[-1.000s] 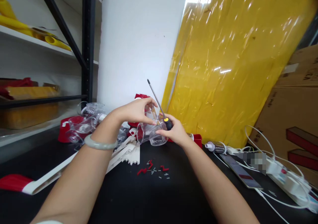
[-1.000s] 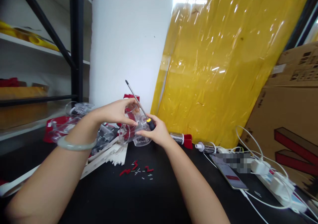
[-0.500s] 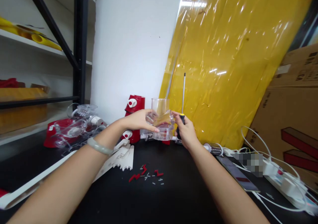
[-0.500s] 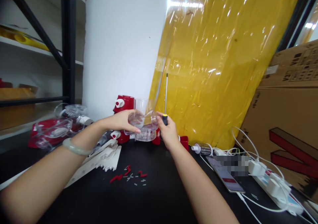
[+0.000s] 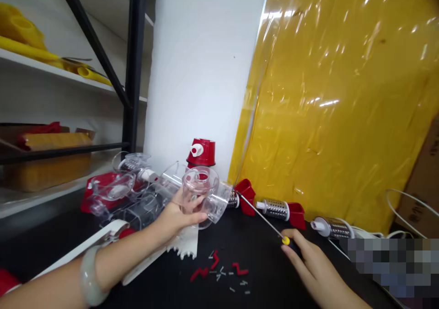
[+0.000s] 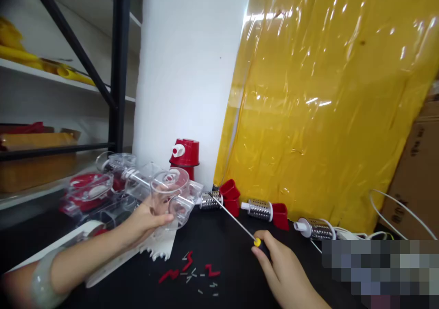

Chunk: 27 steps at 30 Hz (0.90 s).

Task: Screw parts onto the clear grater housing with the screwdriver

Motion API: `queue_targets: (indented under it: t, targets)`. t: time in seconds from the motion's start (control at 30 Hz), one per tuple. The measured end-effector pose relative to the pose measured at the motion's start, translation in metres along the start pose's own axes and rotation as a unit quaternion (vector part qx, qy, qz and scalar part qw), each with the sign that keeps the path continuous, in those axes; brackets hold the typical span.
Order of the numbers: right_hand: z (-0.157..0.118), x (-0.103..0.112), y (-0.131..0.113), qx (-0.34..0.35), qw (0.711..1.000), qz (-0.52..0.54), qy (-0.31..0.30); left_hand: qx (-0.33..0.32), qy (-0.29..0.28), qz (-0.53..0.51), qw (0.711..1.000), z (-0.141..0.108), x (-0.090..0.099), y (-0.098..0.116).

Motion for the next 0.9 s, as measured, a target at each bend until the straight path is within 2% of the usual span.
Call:
queue_targets:
  t: [0.23, 0.43, 0.9]
  targets:
    - [-0.002, 0.009, 0.005, 0.032, 0.996, -0.084, 0.006, 0.029, 0.003, 0.005, 1.0, -0.011, -0.013, -0.004]
    - [-0.001, 0.014, 0.003, 0.065, 0.989, -0.126, 0.033, 0.048, 0.03, 0.008, 0.998, -0.01, -0.01, -0.011]
    - [-0.001, 0.019, -0.004, 0.123, 0.973, -0.187, 0.047, 0.059, -0.024, 0.05, 0.997, -0.012, -0.014, -0.009]
Point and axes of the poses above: each hand's wrist, its own z-axis towards the middle knuckle, its own x-axis out of the back of the hand, y = z × x, the point moved 3 cm from there along z, towards the middle knuckle, and after that the axes turned 13 degrees about x, right-handed, at the moved point
